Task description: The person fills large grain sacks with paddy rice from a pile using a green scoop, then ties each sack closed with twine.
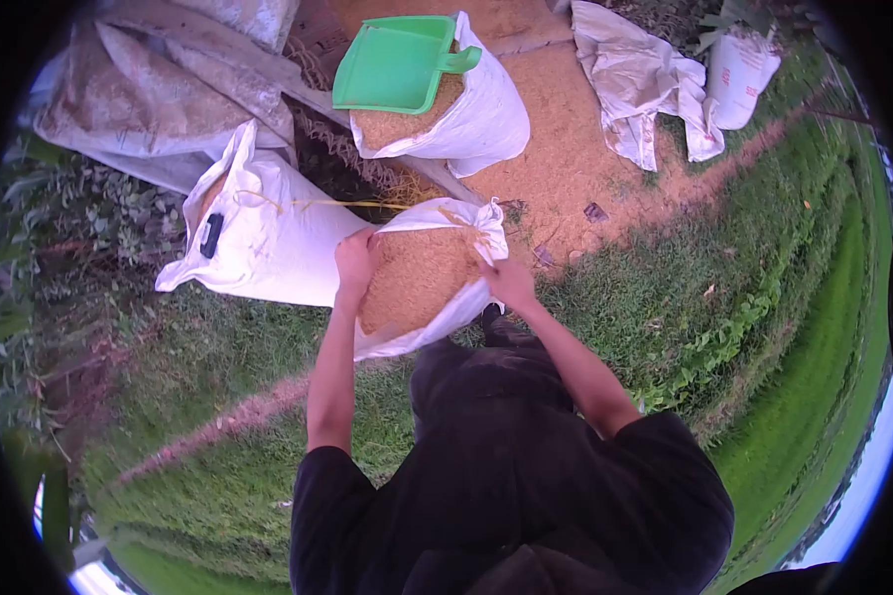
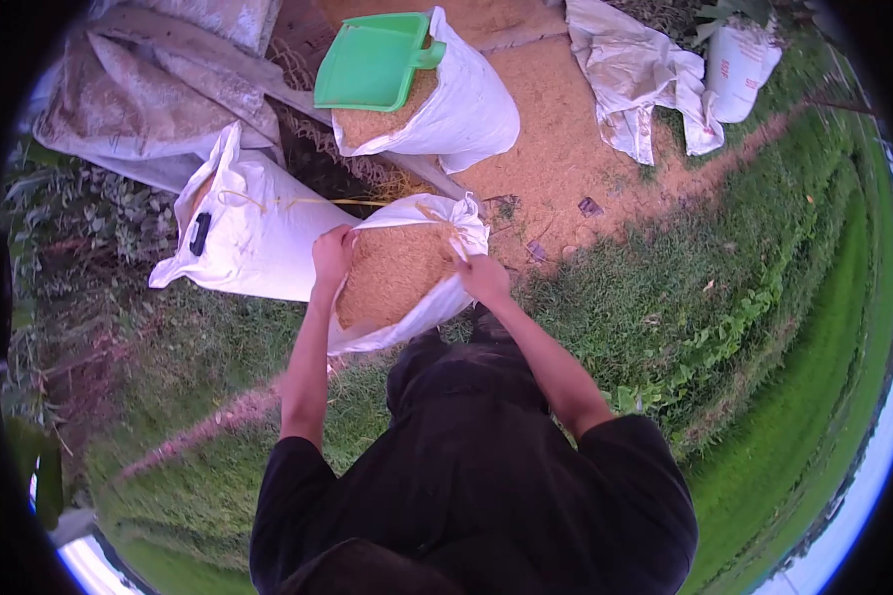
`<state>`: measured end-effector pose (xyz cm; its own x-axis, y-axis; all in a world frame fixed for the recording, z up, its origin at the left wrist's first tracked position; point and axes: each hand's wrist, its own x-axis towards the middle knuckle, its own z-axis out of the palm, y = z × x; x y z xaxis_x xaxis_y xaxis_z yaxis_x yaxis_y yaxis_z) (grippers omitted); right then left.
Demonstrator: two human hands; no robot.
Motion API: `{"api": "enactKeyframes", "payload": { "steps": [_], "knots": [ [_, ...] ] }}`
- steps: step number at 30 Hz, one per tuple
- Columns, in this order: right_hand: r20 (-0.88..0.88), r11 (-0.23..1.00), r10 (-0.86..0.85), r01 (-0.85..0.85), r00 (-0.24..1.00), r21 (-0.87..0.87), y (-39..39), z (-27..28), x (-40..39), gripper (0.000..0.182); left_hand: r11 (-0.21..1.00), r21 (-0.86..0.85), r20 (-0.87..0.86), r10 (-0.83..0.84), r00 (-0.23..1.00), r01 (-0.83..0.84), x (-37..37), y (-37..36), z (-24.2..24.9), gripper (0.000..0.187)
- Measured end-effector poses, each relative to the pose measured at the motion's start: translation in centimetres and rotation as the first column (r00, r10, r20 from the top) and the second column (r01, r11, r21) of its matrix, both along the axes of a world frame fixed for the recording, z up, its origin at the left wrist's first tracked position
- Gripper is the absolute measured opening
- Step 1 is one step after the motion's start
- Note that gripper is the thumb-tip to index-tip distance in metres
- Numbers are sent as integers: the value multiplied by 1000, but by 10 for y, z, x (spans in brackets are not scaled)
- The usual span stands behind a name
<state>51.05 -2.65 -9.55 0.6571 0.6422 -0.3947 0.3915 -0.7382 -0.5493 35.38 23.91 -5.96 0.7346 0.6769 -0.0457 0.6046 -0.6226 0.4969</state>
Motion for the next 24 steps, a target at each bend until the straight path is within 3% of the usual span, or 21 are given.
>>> {"api": "enactKeyframes", "payload": {
  "steps": [2, 4, 5, 7, 9, 10, 13, 15, 17, 20, 22, 24],
  "knots": [
    [93, 998, -51, 46, 994, 52, -25, 7, 8, 49, 1000, -27, 93, -2, 996, 4, 14, -10, -2, 16],
    [133, 998, 62, -65, 989, 21, -43, 13, 8, 42, 996, -60, 137, -60, 989, 68, 25, -15, 8, 17],
    [42, 996, -81, 79, 996, 35, -52, 23, 18, 41, 994, -67, 140, -73, 987, 83, 28, -19, 8, 17],
    [111, 998, -63, 60, 992, 27, -58, 15, 13, 40, 989, -24, 177, -138, 975, 144, 28, -29, 5, 17],
    [201, 997, -61, 70, 978, -34, -67, 14, 10, 40, 986, -14, 100, -161, 982, 163, 24, -33, 4, 16],
    [115, 972, -234, 231, 966, 34, -70, 31, 20, 38, 983, 12, 49, -183, 982, 183, 29, -32, 4, 15],
    [151, 963, -266, 256, 952, 84, -63, 21, -2, 39, 982, 41, 59, -184, 981, 182, 26, -42, 11, 14],
    [35, 990, -62, 66, 997, -124, -56, 32, 15, 43, 981, 41, -3, -188, 982, 188, 25, -41, 10, 15],
    [-28, 993, -47, 44, 999, -109, -42, 44, 30, 45, 985, 50, -56, -163, 985, 165, 30, -38, 11, 16],
    [-149, 991, -69, 51, 986, -122, 1, 39, 34, 57, 982, 109, 82, -160, 984, 151, 36, -31, 10, 20],
    [-211, 959, -249, 271, 945, 81, 33, 23, 32, 56, 959, 84, -60, -267, 962, 271, 38, -22, -11, 18],
    [-207, 956, -275, 289, 939, 42, 58, -16, 41, 54, 950, 86, -45, -298, 953, 301, 41, -12, -22, 17]
  ]
}}
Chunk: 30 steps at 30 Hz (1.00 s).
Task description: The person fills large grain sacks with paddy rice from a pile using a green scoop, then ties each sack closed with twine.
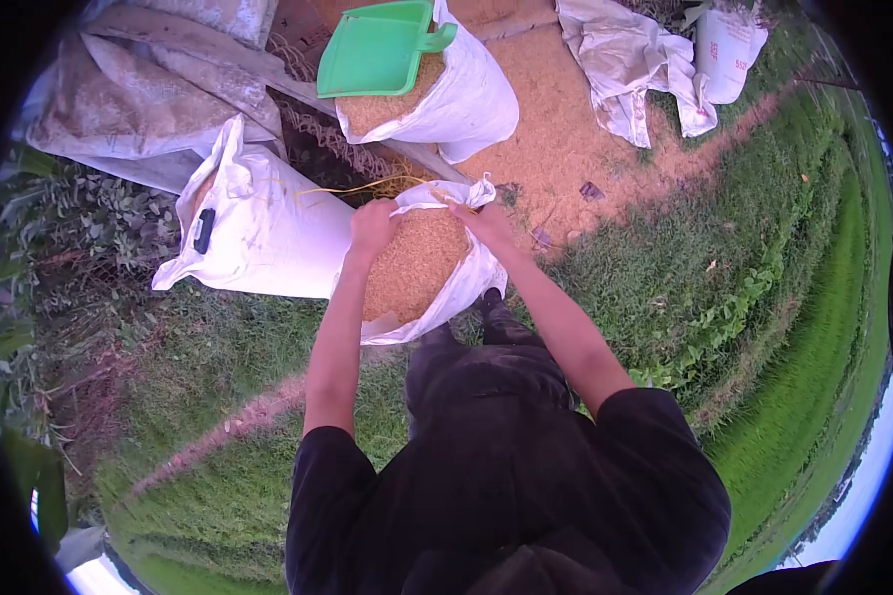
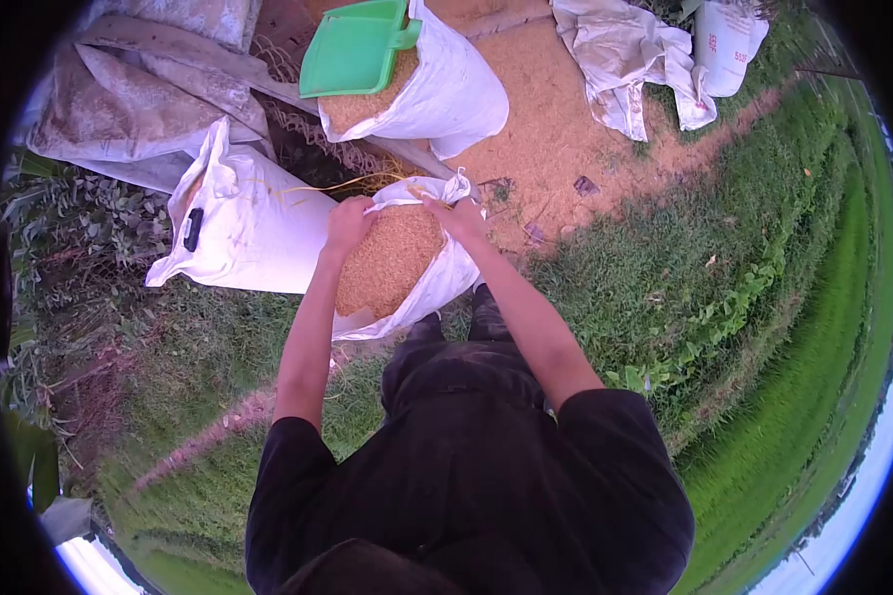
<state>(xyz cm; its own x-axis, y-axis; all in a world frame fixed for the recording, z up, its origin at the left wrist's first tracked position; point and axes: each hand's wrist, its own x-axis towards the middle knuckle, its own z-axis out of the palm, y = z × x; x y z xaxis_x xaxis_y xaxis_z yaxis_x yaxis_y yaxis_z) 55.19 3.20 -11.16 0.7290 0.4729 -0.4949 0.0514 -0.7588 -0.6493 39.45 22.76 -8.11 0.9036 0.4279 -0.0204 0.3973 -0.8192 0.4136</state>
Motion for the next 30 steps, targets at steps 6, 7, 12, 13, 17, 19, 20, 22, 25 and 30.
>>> {"api": "enactKeyframes", "payload": {
  "steps": [6, 7, 12, 13, 17, 19, 20, 22, 25, 30],
  "knots": [
    [366, 972, 46, -126, 929, 199, -19, 22, -5, 39, 995, -30, 155, 100, 983, -97, -10, -17, 13, 12],
    [412, 946, 58, -182, 909, 268, -25, 24, -1, 35, 993, -42, 185, 120, 975, -114, -6, -20, 15, 11],
    [420, 956, 7, -129, 907, 262, -42, -1, -1, 29, 999, -33, 246, 44, 968, -37, 1, -31, 12, 9],
    [332, 946, -74, -39, 941, 323, -49, -1, -1, 28, 1000, -18, 181, 15, 983, -12, -3, -42, 11, 8],
    [59, 930, -108, 80, 992, 358, -48, 12, 3, 25, 997, 46, 182, -75, 980, 68, -2, -40, 36, 22],
    [24, 921, -142, 123, 990, 370, -45, 2, 7, 25, 987, 135, 101, -97, 990, 83, -5, -36, 42, 29],
    [-16, 908, -183, 176, 983, 379, -42, -4, 5, 25, 969, 219, 12, -118, 993, 113, -9, -34, 44, 37],
    [39, 925, -169, 145, 985, 352, -38, -13, -1, 28, 956, 263, -84, -111, 990, 130, -16, -27, 41, 39],
    [202, 970, -96, 46, 975, 240, -29, 19, -7, 32, 943, 310, -192, -63, 979, 122, -10, -18, 19, 42],
    [161, 991, 134, -136, 978, 3, -7, 41, -16, 55, 956, 292, -160, 34, 987, 14, -7, -10, -6, 33]
  ]
}}
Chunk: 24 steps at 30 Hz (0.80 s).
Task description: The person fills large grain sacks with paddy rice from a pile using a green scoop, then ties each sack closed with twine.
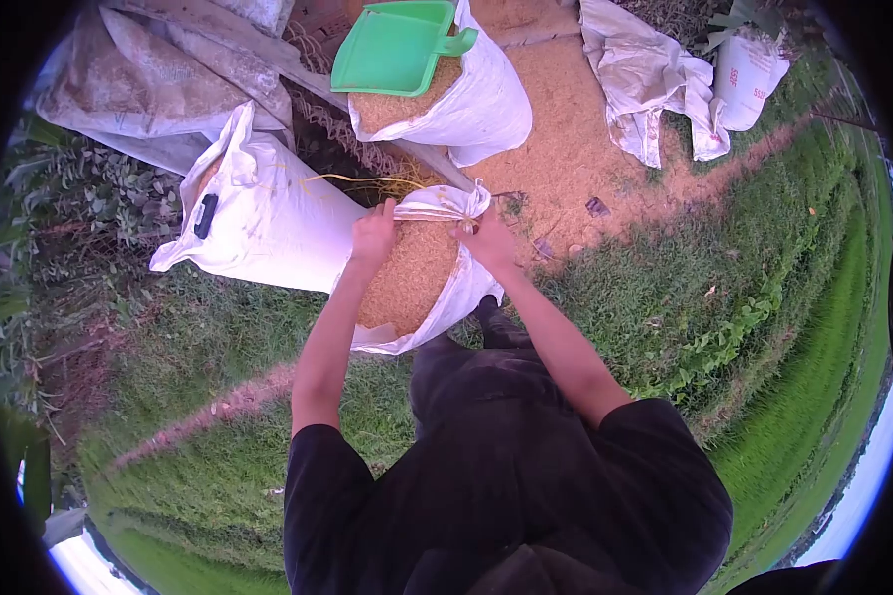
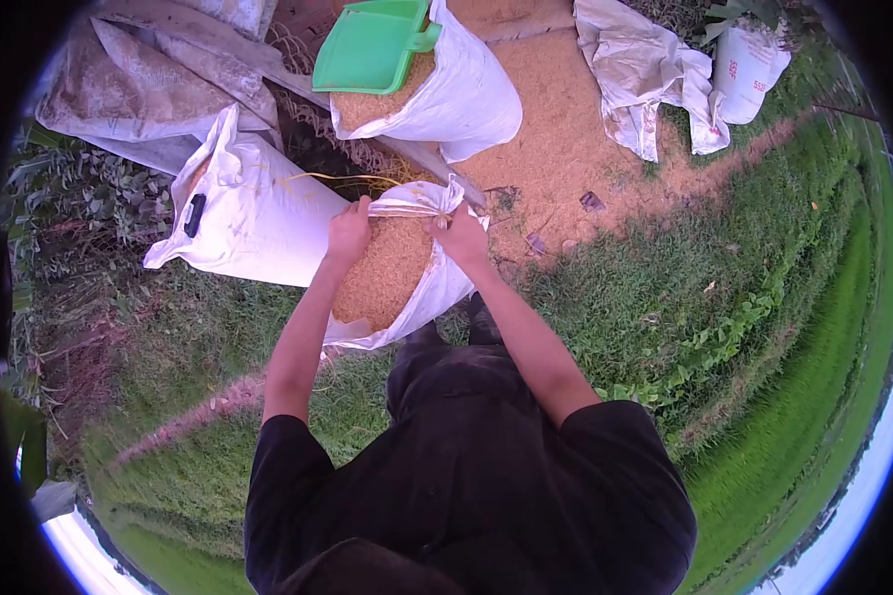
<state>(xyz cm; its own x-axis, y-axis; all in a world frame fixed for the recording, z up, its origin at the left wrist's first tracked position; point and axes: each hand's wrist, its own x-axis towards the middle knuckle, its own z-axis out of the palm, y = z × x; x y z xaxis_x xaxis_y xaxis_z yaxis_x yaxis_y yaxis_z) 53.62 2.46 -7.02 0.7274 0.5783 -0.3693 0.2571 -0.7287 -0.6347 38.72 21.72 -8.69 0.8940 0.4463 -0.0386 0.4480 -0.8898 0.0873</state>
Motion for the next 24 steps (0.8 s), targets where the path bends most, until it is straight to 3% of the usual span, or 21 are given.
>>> {"api": "enactKeyframes", "payload": {
  "steps": [2, 5, 7, 8, 10, 12, 14, 15, 16, 17, 19, 21, 23, 24],
  "knots": [
    [-72, 1000, -5, 6, 997, 3, 3, -13, 9, 62, 990, -78, -34, 111, 993, -114, 4, 1, 11, 22],
    [37, 999, -9, 11, 999, -48, 5, -23, 14, 57, 1000, 13, 64, 21, 998, -22, 7, -5, 23, 14],
    [96, 976, 10, 11, 995, -215, 4, -6, 11, 52, 1000, 31, 52, 5, 999, -6, 9, -4, 19, 13],
    [95, 977, 10, 10, 995, -214, 0, -6, 15, 52, 998, 55, 45, -17, 999, 15, 11, -3, 18, 12],
    [-105, 997, -59, 63, 993, 37, -10, -5, 27, 46, 998, 60, 70, -24, 997, 20, 9, -14, 21, 13],
    [-101, 997, -68, 70, 993, 20, -11, -2, 22, 45, 998, 61, 80, -25, 996, 20, -2, -30, 29, 14],
    [-97, 996, -88, 88, 991, -2, -14, -13, 18, 44, 991, 69, 272, 89, 958, -111, -9, -48, 55, 19],
    [-37, 983, -136, 139, 990, 122, -15, -34, 20, 44, 992, 67, 268, 89, 959, -110, -15, -59, 64, 19],
    [20, 952, -190, 179, 982, 248, -13, -38, 24, 44, 991, 26, 94, 132, 987, -135, -23, -71, 73, 24],
    [19, 952, -190, 179, 982, 248, -12, -41, 31, 44, 986, -7, -84, 165, 983, -166, -28, -80, 78, 28],
    [-116, 998, 60, -56, 991, 43, -5, -20, 41, 46, 989, -53, -10, 135, 991, -135, -36, -99, 60, 33],
    [-118, 990, 94, -81, 989, 115, 2, -27, 46, 47, 990, -91, 67, 112, 991, -106, -31, -109, 49, 37],
    [-108, 977, 126, -105, 986, 188, 6, -26, 51, 47, 931, -315, -34, 181, 983, -183, -5, -109, 51, 46],
    [-54, 977, 127, -115, 990, 180, 7, -24, 50, 46, 932, -314, -33, 180, 983, -181, 2, -111, 43, 46]
  ]
}}
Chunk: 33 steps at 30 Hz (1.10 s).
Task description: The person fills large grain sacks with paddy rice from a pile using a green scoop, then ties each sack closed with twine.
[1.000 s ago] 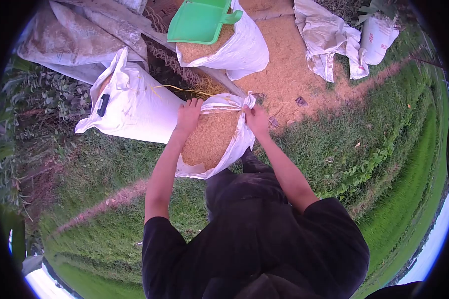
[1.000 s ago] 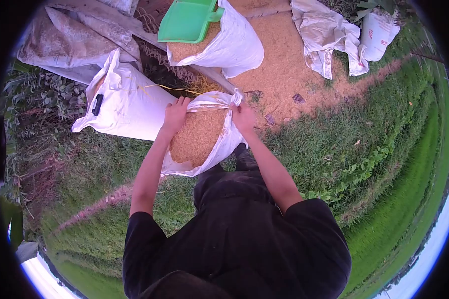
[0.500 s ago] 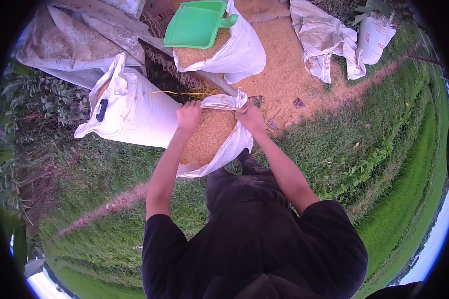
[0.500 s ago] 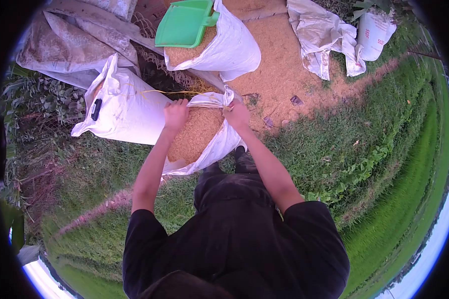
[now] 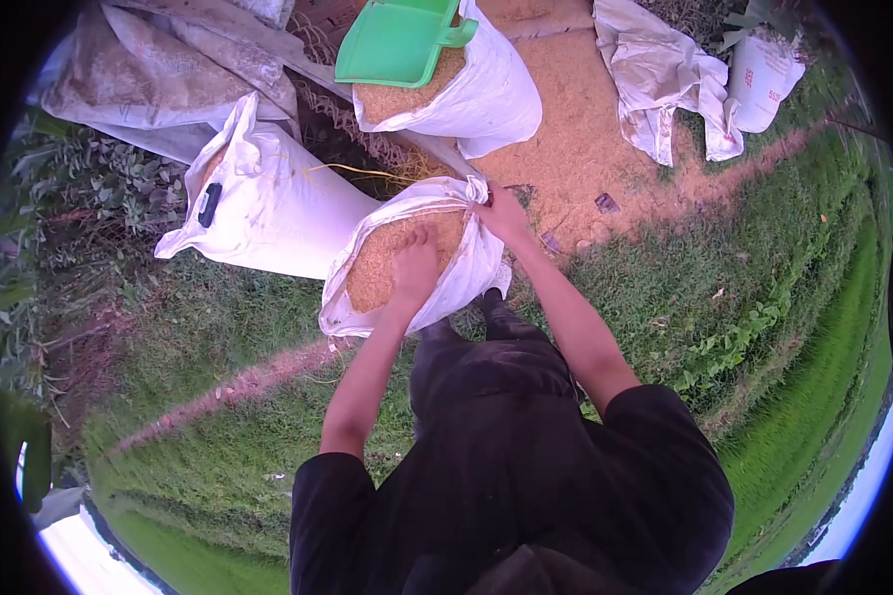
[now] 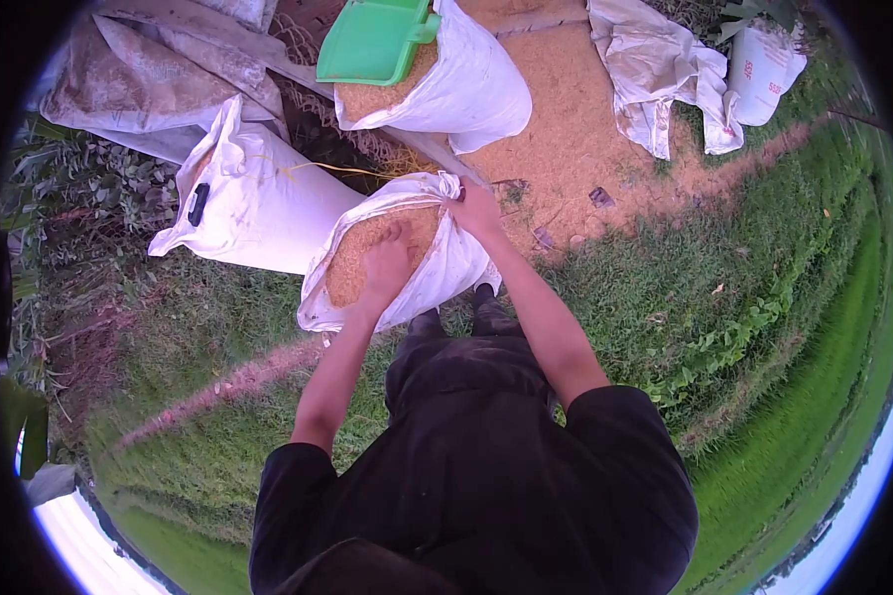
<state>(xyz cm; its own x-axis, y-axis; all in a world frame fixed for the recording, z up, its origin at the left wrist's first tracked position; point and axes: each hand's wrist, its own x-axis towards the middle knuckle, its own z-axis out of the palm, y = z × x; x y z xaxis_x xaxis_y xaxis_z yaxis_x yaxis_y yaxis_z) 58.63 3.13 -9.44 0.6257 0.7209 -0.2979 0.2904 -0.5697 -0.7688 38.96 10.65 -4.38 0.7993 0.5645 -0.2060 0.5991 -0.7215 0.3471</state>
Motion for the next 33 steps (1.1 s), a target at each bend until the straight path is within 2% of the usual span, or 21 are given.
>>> {"api": "enactKeyframes", "payload": {
  "steps": [3, 5, 7, 9, 11, 12, 14, 17, 18, 20, 21, 22, 23, 24, 25, 26, 28, 29, 30, 32, 33],
  "knots": [
    [85, 999, 6, -10, 996, 46, -2, -2, 9, 43, 993, 89, -5, -71, 997, 71, 19, -3, -18, 52],
    [108, 996, -1, -8, 994, 89, -7, -8, 14, 40, 998, -15, -31, -68, 997, 68, 30, -4, -14, 49],
    [14, 982, 7, -9, 1000, 186, -8, -11, 20, 33, 992, -55, -41, -117, 992, 115, 41, -3, -17, 47],
    [-5, 980, 38, -36, 999, 194, -10, -12, 26, 33, 983, -94, -47, -165, 985, 160, 52, -3, -23, 46],
    [-29, 977, 76, -69, 997, 201, -13, -13, 33, 32, 983, 29, 39, -185, 982, 184, 59, -4, -33, 40],
    [-88, 976, 74, -54, 993, 211, -15, -12, 35, 30, 983, 27, 34, -183, 983, 182, 60, -4, -36, 40],
    [-147, 974, 72, -38, 987, 223, -18, -8, 37, 29, 963, 155, 155, -245, 957, 221, 63, -3, -40, 38],
    [-249, 978, 38, 15, 968, 208, -20, -6, 33, 32, 963, 121, 189, -260, 947, 240, 51, 3, -36, 36],
    [-55, 991, -73, 79, 996, 106, -23, -3, 17, 34, 965, 122, 186, -253, 949, 233, 45, 2, -29, 36],
    [155, 988, -157, 155, 975, 27, -24, 10, -9, 36, 993, -60, 83, -94, 992, 99, 36, -1, -6, 31],
    [116, 990, -14, 30, 993, -139, -25, 23, -22, 37, 994, -58, 82, -86, 993, 91, 32, -5, -1, 31],
    [56, 950, 124, -102, 991, -296, -24, 30, -28, 39, 999, 48, 40, -14, 999, 12, 28, -10, 3, 26],
    [56, 949, 134, -112, 989, -293, -22, 20, -32, 39, 986, 155, 4, 63, 998, -63, 25, -12, 6, 21],
    [-25, 975, 104, -107, 994, -197, -20, 2, -38, 39, 985, 159, 4, 74, 997, -74, 22, -13, 3, 21],
    [-105, 991, 86, -96, 991, -98, -17, -7, -41, 39, 977, 199, 96, 63, 993, -81, 20, -13, -3, 19],
    [-100, 990, 101, -110, 990, -91, -17, -15, -39, 39, 966, 241, 187, 46, 981, -91, 19, -10, -10, 17],
    [-334, 995, 1, 33, 943, 96, -20, -7, -30, 36, 978, 205, 191, 6, 982, -46, 18, -4, -13, 22],
    [-345, 991, -44, 85, 937, 105, -24, -4, -31, 34, 987, 162, 194, -45, 980, 13, 18, -1, -16, 28],
    [-341, 992, -31, 71, 939, 105, -23, -15, -32, 34, 987, 162, 199, -31, 980, -2, 22, 0, -17, 28],
    [-337, 963, -20, 109, 941, 247, -27, -49, -36, 34, 986, 84, 58, -151, 987, 146, 30, -1, -18, 29],
    [-335, 963, -16, 104, 942, 247, -31, -50, -30, 34, 986, 84, 59, -147, 987, 142, 30, 1, -20, 29]
  ]
}}
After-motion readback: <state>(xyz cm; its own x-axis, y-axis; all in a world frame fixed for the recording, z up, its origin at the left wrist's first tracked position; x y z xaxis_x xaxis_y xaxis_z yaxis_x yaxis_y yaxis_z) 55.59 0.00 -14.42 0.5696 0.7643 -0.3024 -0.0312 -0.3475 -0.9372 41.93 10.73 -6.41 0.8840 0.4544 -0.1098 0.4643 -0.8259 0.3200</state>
